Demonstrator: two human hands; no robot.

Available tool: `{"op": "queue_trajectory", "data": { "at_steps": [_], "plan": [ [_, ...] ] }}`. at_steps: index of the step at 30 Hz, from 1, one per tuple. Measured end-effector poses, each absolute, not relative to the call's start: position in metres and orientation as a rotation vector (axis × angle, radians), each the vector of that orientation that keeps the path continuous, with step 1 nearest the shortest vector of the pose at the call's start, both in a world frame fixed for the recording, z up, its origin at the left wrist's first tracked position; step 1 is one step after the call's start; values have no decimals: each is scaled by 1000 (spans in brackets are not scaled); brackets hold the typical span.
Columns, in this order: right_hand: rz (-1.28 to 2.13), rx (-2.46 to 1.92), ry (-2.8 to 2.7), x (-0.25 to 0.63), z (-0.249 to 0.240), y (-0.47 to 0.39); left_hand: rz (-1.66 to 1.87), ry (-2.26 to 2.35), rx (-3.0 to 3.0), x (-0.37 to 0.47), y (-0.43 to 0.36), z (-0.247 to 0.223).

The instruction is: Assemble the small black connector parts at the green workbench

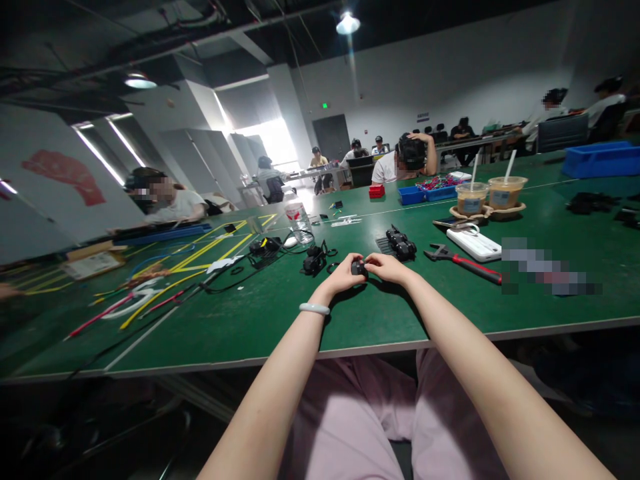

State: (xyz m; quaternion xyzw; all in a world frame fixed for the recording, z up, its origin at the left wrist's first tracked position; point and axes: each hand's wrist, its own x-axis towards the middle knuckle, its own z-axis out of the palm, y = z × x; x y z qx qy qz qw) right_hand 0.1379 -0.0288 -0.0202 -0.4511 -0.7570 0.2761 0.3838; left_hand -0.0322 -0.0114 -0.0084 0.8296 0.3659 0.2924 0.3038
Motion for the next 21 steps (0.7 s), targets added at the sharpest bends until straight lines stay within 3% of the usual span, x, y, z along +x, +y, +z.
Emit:
{"op": "queue_trajectory", "data": {
  "at_steps": [11,21],
  "plan": [
    [1023,-965,-1827,144,-23,-27,754,955,2087,-29,-15,-6],
    [942,-991,-1835,142,-25,-24,759,968,2146,-30,-15,-6]
  ]
}}
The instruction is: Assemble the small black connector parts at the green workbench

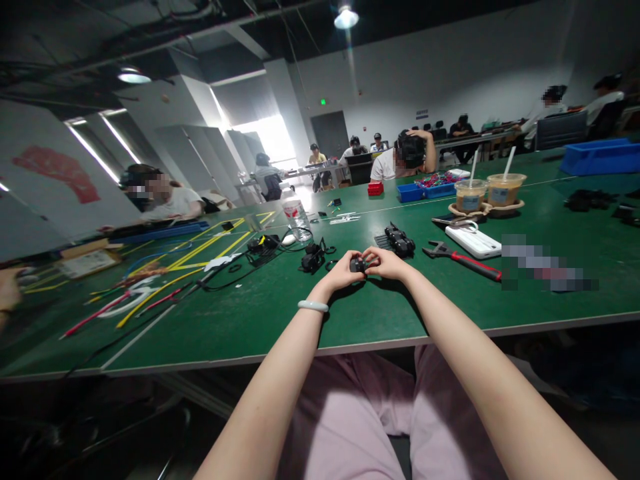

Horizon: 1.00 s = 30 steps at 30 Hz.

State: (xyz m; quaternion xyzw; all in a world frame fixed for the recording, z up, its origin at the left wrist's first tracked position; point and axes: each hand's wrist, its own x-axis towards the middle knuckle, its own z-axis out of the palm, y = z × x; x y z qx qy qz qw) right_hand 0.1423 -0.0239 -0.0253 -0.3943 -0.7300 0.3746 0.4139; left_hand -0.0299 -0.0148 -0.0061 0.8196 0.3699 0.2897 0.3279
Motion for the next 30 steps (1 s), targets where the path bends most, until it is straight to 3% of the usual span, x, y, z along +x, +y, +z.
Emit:
{"op": "queue_trajectory", "data": {
  "at_steps": [30],
  "plan": [
    [743,-1119,-1978,141,-18,-26,810,997,2146,-28,-16,-4]
  ]
}}
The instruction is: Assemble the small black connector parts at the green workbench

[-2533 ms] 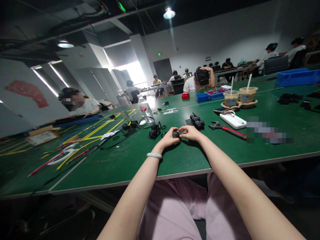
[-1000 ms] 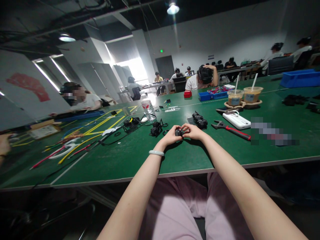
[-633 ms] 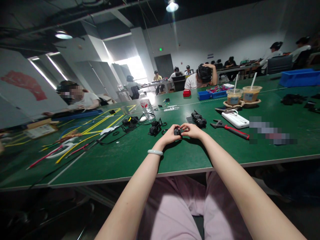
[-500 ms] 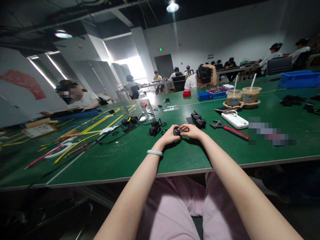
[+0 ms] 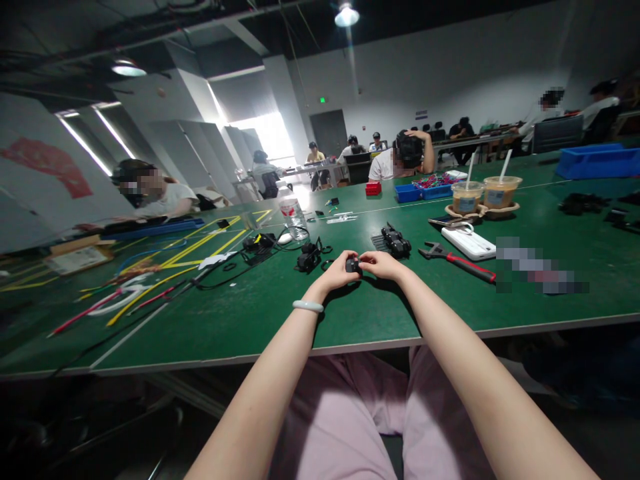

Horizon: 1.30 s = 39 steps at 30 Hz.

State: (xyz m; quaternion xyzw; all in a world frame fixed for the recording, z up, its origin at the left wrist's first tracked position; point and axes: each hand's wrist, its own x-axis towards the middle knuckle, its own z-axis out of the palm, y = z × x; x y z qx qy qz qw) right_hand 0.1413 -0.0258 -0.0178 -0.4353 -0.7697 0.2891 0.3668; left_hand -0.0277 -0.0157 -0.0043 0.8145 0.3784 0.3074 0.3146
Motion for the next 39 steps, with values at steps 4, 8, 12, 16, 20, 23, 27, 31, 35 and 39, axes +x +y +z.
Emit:
{"op": "queue_trajectory", "data": {
  "at_steps": [4,8,12,16,20,23,27,31,35,39],
  "plan": [
    [703,-1140,-1985,140,-18,-27,804,1007,2166,-29,-15,-5],
    [664,-1168,-1995,139,-17,-28,808,1021,2168,-29,-15,-5],
    [625,-1203,-2008,139,-16,-29,795,1018,2207,-30,-14,-5],
    [611,-1220,-2015,140,-15,-30,790,1017,2217,-30,-12,-6],
    [651,-1202,-1990,141,-15,-29,793,992,2224,-31,-10,-9],
    [710,-1192,-1921,141,-18,-25,796,980,2206,-30,-11,-10],
    [893,-1153,-1718,142,-21,-20,800,985,2169,-29,-13,-7],
    [1012,-1016,-1689,144,-21,-22,779,975,2149,-29,-18,-3],
    [1008,-973,-1738,145,-21,-24,773,970,2146,-29,-20,0],
    [998,-999,-1748,145,-24,-21,764,984,2136,-28,-21,0]
  ]
}}
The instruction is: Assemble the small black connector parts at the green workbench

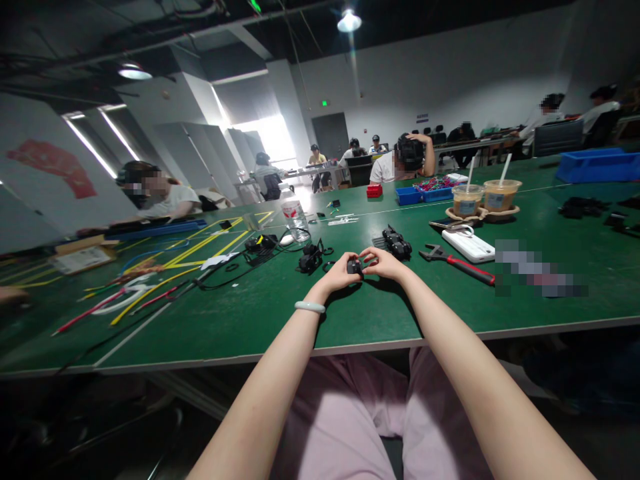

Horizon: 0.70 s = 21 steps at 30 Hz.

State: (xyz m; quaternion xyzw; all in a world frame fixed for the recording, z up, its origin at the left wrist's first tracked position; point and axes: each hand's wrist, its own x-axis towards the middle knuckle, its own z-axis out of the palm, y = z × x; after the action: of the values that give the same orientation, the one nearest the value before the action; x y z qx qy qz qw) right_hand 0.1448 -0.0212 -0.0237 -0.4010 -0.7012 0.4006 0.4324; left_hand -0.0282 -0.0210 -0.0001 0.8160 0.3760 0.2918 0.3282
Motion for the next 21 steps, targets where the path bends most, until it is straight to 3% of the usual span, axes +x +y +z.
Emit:
{"op": "queue_trajectory", "data": {
  "at_steps": [21],
  "plan": [
    [847,-1038,-1895,146,-27,-15,788,1007,2194,-30,-16,-6]
  ]
}}
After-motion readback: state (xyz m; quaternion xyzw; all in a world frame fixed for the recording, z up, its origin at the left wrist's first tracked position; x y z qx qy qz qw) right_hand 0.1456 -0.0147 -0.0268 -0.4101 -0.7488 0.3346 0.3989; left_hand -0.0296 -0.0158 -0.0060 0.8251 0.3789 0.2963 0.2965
